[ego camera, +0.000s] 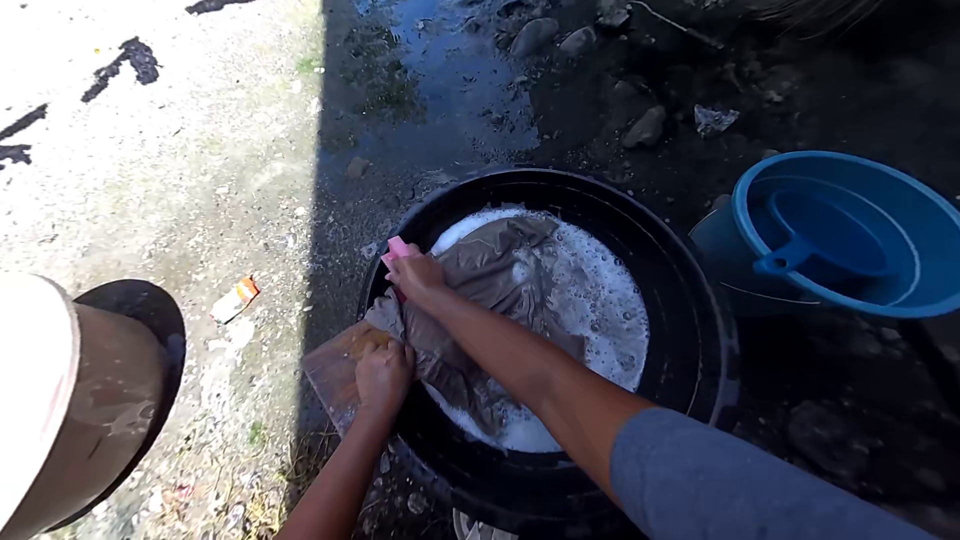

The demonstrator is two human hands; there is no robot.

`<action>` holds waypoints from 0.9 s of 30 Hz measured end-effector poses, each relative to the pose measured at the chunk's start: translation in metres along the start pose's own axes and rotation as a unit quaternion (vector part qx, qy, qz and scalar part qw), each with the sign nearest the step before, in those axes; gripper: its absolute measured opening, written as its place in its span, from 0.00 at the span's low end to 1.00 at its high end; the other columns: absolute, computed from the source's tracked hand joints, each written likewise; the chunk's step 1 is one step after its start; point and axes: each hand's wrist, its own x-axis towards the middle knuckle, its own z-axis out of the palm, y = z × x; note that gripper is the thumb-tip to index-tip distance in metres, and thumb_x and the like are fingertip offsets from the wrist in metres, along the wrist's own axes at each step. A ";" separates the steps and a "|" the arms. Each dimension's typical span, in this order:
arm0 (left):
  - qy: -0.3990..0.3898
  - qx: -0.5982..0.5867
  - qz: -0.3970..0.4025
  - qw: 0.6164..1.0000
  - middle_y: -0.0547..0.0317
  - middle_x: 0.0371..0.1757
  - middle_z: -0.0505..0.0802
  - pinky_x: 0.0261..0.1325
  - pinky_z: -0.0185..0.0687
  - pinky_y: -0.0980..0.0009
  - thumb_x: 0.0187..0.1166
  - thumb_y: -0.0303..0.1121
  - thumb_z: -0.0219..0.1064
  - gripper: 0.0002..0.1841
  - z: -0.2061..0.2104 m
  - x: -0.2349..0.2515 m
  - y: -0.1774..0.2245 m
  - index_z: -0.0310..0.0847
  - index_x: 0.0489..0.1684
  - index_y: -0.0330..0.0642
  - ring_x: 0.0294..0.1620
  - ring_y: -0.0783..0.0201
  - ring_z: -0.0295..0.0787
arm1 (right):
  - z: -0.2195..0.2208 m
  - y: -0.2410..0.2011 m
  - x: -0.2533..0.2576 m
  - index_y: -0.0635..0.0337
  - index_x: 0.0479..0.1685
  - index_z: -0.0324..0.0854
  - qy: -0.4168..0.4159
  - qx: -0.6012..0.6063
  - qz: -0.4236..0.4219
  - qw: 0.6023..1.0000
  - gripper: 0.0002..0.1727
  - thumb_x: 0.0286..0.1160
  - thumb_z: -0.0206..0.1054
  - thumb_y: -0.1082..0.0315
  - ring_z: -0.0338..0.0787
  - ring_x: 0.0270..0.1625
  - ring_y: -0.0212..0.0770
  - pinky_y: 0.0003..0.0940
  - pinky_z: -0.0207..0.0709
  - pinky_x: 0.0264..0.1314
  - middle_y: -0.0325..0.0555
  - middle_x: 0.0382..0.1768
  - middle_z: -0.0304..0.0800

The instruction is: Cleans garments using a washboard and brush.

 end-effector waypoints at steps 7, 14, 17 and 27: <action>0.002 -0.017 0.012 1.000 0.31 0.43 0.95 0.55 0.82 0.40 0.87 0.36 0.58 0.20 -0.003 0.000 -0.002 0.89 0.38 0.24 0.60 0.31 0.90 | 0.020 0.073 -0.139 0.49 0.78 0.82 -0.039 0.034 -0.033 0.998 0.23 0.88 0.61 0.54 0.74 0.81 0.69 0.60 0.72 0.76 0.63 0.88 0.63; 0.016 -0.011 0.013 1.000 0.31 0.41 0.95 0.54 0.82 0.41 0.86 0.35 0.59 0.19 0.001 0.002 0.000 0.88 0.35 0.24 0.57 0.31 0.91 | 0.005 0.005 -0.029 0.44 0.80 0.79 -0.031 0.005 -0.024 0.999 0.24 0.91 0.56 0.52 0.71 0.84 0.62 0.60 0.70 0.78 0.54 0.89 0.63; 0.049 -0.017 0.030 0.998 0.30 0.37 0.94 0.49 0.83 0.39 0.84 0.34 0.60 0.19 0.004 -0.004 -0.004 0.87 0.31 0.23 0.52 0.29 0.92 | 0.012 0.039 -0.063 0.45 0.79 0.80 0.001 0.030 -0.042 0.999 0.24 0.89 0.59 0.52 0.72 0.83 0.65 0.60 0.71 0.77 0.56 0.90 0.63; 0.047 -0.009 0.028 0.998 0.29 0.38 0.94 0.51 0.83 0.40 0.85 0.33 0.60 0.19 0.006 -0.003 -0.003 0.87 0.32 0.23 0.54 0.29 0.91 | 0.006 0.091 -0.114 0.48 0.80 0.79 -0.008 0.058 0.070 0.996 0.24 0.88 0.60 0.54 0.74 0.82 0.66 0.60 0.71 0.78 0.60 0.88 0.65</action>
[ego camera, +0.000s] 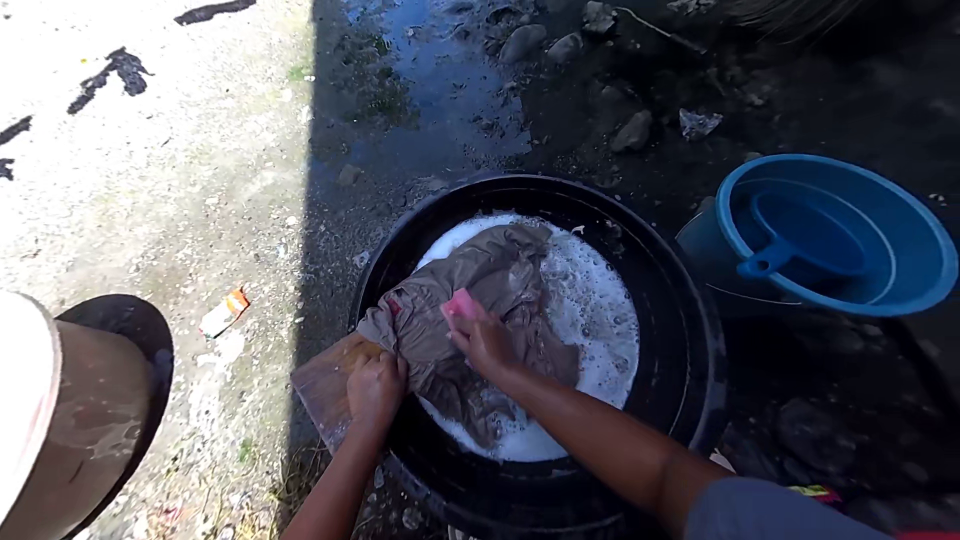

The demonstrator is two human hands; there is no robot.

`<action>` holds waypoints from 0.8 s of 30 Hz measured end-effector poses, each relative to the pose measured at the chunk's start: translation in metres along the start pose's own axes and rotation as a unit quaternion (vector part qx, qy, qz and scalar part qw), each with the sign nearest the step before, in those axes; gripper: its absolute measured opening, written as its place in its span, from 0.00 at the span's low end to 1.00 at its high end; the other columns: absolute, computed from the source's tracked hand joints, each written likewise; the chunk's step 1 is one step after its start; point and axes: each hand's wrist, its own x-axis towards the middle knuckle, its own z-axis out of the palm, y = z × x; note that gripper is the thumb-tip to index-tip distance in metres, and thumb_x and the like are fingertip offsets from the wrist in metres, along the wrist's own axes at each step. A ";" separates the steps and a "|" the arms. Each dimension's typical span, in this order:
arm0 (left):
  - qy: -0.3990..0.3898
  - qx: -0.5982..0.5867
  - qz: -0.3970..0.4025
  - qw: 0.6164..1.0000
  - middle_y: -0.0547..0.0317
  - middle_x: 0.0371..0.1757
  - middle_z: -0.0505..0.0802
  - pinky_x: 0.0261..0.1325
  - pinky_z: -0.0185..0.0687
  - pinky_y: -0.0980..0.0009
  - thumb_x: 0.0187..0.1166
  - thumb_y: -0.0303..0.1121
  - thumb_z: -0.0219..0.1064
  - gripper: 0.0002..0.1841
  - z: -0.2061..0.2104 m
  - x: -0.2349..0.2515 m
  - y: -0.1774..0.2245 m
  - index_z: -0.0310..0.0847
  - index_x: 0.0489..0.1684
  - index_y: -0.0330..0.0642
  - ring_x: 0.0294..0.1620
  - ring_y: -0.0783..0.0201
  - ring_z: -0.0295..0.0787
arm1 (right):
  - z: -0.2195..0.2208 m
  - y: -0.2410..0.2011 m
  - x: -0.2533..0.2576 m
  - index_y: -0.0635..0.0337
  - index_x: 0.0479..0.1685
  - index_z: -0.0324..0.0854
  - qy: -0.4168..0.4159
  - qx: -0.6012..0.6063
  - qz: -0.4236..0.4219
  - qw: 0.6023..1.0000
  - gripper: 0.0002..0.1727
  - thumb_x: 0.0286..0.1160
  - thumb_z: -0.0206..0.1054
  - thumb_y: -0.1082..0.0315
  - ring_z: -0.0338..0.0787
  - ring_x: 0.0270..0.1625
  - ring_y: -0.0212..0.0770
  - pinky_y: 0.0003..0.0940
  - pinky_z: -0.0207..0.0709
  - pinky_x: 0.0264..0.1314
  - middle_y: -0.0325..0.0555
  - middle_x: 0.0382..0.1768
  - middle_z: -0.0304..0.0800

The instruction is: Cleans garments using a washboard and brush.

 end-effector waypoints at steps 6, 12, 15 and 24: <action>0.009 0.001 0.004 1.000 0.29 0.37 0.94 0.51 0.82 0.39 0.85 0.34 0.60 0.19 0.000 -0.001 0.001 0.87 0.32 0.23 0.53 0.28 0.91 | -0.024 0.039 0.018 0.52 0.77 0.82 0.039 -0.004 -0.002 0.999 0.23 0.89 0.60 0.55 0.77 0.79 0.65 0.61 0.70 0.78 0.62 0.84 0.71; -0.006 0.016 -0.001 1.000 0.29 0.39 0.94 0.54 0.82 0.39 0.86 0.34 0.59 0.19 -0.003 0.000 0.005 0.87 0.34 0.23 0.56 0.28 0.91 | -0.010 0.009 -0.001 0.50 0.79 0.80 -0.015 -0.005 -0.013 1.000 0.24 0.88 0.61 0.56 0.73 0.83 0.65 0.61 0.70 0.79 0.59 0.88 0.65; -0.034 0.012 -0.024 0.999 0.26 0.43 0.93 0.57 0.81 0.38 0.89 0.35 0.57 0.21 -0.010 -0.002 0.006 0.87 0.38 0.21 0.59 0.27 0.89 | 0.001 -0.006 -0.021 0.47 0.79 0.80 -0.057 -0.002 -0.076 0.995 0.23 0.88 0.61 0.56 0.71 0.84 0.65 0.62 0.70 0.78 0.58 0.90 0.62; -0.084 -0.541 -0.144 0.824 0.59 0.32 0.87 0.32 0.85 0.74 0.98 0.37 0.40 0.19 -0.045 -0.013 0.021 0.74 0.55 0.32 0.26 0.72 0.86 | -0.078 0.093 0.058 0.71 0.78 0.75 0.204 0.343 0.061 0.915 0.27 0.82 0.70 0.69 0.83 0.73 0.58 0.49 0.71 0.79 0.69 0.70 0.84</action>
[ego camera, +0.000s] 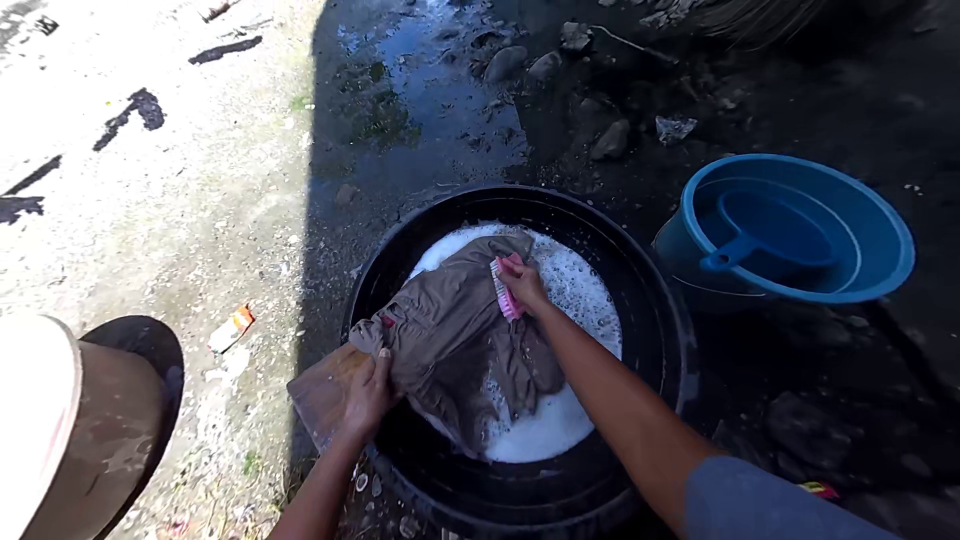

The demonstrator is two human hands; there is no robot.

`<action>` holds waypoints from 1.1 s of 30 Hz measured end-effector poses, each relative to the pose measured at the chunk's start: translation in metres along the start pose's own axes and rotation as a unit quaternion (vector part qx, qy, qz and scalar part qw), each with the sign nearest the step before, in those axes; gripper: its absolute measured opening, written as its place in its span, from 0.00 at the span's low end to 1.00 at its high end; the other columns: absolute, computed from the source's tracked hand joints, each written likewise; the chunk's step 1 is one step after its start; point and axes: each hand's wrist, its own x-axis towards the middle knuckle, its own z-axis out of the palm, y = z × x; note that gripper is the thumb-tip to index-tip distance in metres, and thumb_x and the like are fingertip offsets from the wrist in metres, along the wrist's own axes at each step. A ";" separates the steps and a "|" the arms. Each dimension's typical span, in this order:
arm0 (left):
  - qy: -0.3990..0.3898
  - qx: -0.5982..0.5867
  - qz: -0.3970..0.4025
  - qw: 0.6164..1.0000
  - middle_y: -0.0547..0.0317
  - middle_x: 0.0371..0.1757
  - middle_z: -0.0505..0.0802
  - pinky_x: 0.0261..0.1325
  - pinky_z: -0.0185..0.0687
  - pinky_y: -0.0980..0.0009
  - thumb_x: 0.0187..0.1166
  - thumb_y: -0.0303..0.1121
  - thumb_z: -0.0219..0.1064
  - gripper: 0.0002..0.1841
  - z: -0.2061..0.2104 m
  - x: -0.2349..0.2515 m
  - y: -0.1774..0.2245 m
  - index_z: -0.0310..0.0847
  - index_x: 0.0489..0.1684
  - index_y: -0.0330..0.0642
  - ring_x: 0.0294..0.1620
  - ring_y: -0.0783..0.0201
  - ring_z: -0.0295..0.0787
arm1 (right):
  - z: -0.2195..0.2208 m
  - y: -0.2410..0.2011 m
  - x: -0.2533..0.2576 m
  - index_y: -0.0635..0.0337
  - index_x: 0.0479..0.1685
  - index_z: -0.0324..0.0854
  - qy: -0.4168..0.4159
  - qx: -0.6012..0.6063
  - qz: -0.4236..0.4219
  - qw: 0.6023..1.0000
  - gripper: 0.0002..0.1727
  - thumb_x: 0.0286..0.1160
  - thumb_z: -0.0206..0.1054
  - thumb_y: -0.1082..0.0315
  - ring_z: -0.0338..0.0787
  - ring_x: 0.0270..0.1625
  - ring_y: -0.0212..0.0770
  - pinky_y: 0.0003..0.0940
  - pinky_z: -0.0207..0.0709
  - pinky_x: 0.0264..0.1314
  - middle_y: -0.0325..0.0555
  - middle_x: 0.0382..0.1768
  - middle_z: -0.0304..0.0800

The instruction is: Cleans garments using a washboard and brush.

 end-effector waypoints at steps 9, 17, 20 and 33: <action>0.046 -0.004 -0.021 0.999 0.52 0.34 0.84 0.47 0.81 0.65 0.98 0.43 0.36 0.29 0.000 0.043 -0.004 0.77 0.47 0.25 0.35 0.66 0.82 | 0.001 -0.043 0.034 0.68 0.76 0.78 -0.019 0.031 -0.215 0.976 0.26 0.80 0.71 0.68 0.90 0.63 0.45 0.41 0.79 0.72 0.61 0.65 0.90; 0.100 0.228 0.064 0.966 0.41 0.33 0.85 0.50 0.77 0.56 0.96 0.34 0.47 0.23 0.006 0.037 -0.019 0.81 0.40 0.22 0.38 0.55 0.84 | -0.067 0.087 -0.029 0.57 0.88 0.67 0.083 -0.315 0.041 0.945 0.28 0.89 0.53 0.70 0.65 0.86 0.75 0.71 0.58 0.84 0.75 0.84 0.64; 0.119 0.306 0.096 0.940 0.29 0.39 0.89 0.57 0.78 0.42 0.95 0.35 0.47 0.23 -0.002 0.026 -0.025 0.82 0.44 0.19 0.47 0.39 0.90 | -0.058 0.064 -0.037 0.74 0.87 0.59 0.067 -0.288 0.132 0.946 0.26 0.94 0.42 0.71 0.60 0.90 0.69 0.61 0.49 0.91 0.76 0.86 0.61; 0.080 0.532 0.144 0.831 0.31 0.36 0.94 0.54 0.77 0.33 0.86 0.42 0.57 0.24 0.002 0.031 -0.037 0.89 0.32 0.28 0.57 0.25 0.89 | 0.024 -0.009 -0.009 0.58 0.69 0.86 -0.090 -0.370 -0.034 0.924 0.21 0.87 0.63 0.56 0.81 0.74 0.67 0.66 0.72 0.74 0.66 0.75 0.79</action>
